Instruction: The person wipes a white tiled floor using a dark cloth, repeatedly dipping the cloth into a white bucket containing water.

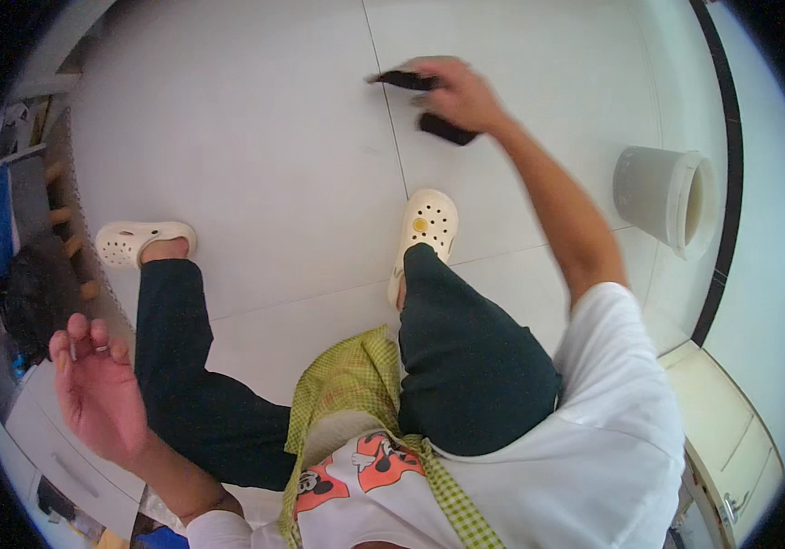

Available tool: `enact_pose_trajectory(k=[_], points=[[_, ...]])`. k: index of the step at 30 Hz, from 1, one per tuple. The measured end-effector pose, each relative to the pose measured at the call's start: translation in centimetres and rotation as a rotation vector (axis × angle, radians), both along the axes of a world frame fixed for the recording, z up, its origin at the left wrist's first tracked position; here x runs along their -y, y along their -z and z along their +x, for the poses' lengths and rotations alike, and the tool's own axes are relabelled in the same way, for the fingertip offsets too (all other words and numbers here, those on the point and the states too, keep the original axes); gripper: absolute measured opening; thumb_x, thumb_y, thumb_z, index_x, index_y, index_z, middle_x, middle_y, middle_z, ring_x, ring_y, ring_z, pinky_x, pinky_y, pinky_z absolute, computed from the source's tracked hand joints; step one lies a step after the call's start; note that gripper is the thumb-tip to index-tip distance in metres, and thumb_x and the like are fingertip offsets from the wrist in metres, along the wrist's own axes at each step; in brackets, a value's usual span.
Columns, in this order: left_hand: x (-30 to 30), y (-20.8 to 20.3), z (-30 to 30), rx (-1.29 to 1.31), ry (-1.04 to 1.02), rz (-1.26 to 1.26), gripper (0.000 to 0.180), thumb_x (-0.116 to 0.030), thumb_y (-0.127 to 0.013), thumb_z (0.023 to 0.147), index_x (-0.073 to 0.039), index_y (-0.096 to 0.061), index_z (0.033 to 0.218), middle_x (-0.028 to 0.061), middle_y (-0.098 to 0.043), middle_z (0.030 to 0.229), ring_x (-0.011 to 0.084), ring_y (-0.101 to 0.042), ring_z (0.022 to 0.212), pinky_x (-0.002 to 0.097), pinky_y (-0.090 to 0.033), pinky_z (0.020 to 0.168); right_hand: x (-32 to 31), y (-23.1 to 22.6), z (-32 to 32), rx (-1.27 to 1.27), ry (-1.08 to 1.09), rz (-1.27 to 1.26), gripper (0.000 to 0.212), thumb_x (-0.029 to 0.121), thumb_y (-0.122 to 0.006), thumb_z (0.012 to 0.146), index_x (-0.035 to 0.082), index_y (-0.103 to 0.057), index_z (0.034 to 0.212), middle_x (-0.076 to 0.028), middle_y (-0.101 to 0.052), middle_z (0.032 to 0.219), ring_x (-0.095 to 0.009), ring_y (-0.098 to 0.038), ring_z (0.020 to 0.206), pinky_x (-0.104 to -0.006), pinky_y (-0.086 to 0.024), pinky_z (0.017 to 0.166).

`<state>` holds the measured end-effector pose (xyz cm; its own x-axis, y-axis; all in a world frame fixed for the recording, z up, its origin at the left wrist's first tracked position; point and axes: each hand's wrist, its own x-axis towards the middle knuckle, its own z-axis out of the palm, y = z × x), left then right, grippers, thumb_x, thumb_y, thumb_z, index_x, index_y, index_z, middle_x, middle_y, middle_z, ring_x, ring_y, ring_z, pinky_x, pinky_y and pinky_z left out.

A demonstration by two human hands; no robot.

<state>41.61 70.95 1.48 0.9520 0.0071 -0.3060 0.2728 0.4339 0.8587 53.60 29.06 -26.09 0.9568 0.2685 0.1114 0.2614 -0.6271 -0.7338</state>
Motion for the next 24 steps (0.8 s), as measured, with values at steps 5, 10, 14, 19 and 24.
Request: enact_pose_trajectory(k=[5,10,14,19,24], points=[[0.1,2.7,1.0,-0.071,0.007,0.046,0.012,-0.014,-0.045,0.090,-0.007,-0.048,0.099,0.0070,-0.048,0.102,0.0189,-0.045,0.093,0.0298,-0.040,0.077,-15.6,10.2,-6.6,0.048,-0.135,-0.242,0.031,0.021,-0.051,0.081,0.008,-0.055,0.108,-0.015,-0.049,0.115,-0.034,-0.049,0.101,-0.0481,-0.040,0.085],[0.1,2.6,1.7,-0.106,-0.014,0.191,0.015,-0.013,-0.047,0.089,-0.006,-0.050,0.102,0.0066,-0.050,0.100,0.0175,-0.049,0.088,0.0290,-0.041,0.075,-17.8,10.6,-10.8,-0.094,-0.347,-0.356,0.034,0.018,-0.049,0.081,0.018,-0.050,0.116,-0.009,-0.033,0.133,-0.027,-0.046,0.108,-0.0426,-0.048,0.072],[1.2,3.8,2.7,-0.128,0.016,0.264,0.016,-0.013,-0.048,0.088,-0.006,-0.051,0.103,0.0066,-0.051,0.100,0.0172,-0.049,0.087,0.0288,-0.042,0.074,-6.5,10.1,-6.1,-0.200,0.240,-0.533,0.048,0.011,-0.053,0.074,0.019,-0.043,0.120,-0.010,-0.035,0.129,-0.029,-0.049,0.100,-0.0415,-0.048,0.068],[0.7,5.5,4.3,-0.133,0.003,0.367,0.014,-0.012,-0.049,0.088,-0.004,-0.053,0.099,0.0061,-0.054,0.094,0.0164,-0.051,0.081,0.0277,-0.042,0.071,9.0,8.2,-15.4,-0.197,0.631,-0.577,0.048,0.010,-0.052,0.075,0.017,-0.043,0.122,-0.013,-0.037,0.130,-0.036,-0.049,0.099,-0.0436,-0.048,0.074],[2.1,7.1,4.7,-0.169,-0.109,0.608,0.010,-0.009,-0.052,0.087,-0.004,-0.054,0.096,0.0032,-0.056,0.083,0.0121,-0.052,0.070,0.0236,-0.044,0.064,17.8,9.6,-31.5,-0.355,0.885,-0.738,0.046,0.011,-0.048,0.080,0.017,-0.041,0.125,-0.014,-0.037,0.132,-0.042,-0.042,0.110,-0.0454,-0.042,0.088]])
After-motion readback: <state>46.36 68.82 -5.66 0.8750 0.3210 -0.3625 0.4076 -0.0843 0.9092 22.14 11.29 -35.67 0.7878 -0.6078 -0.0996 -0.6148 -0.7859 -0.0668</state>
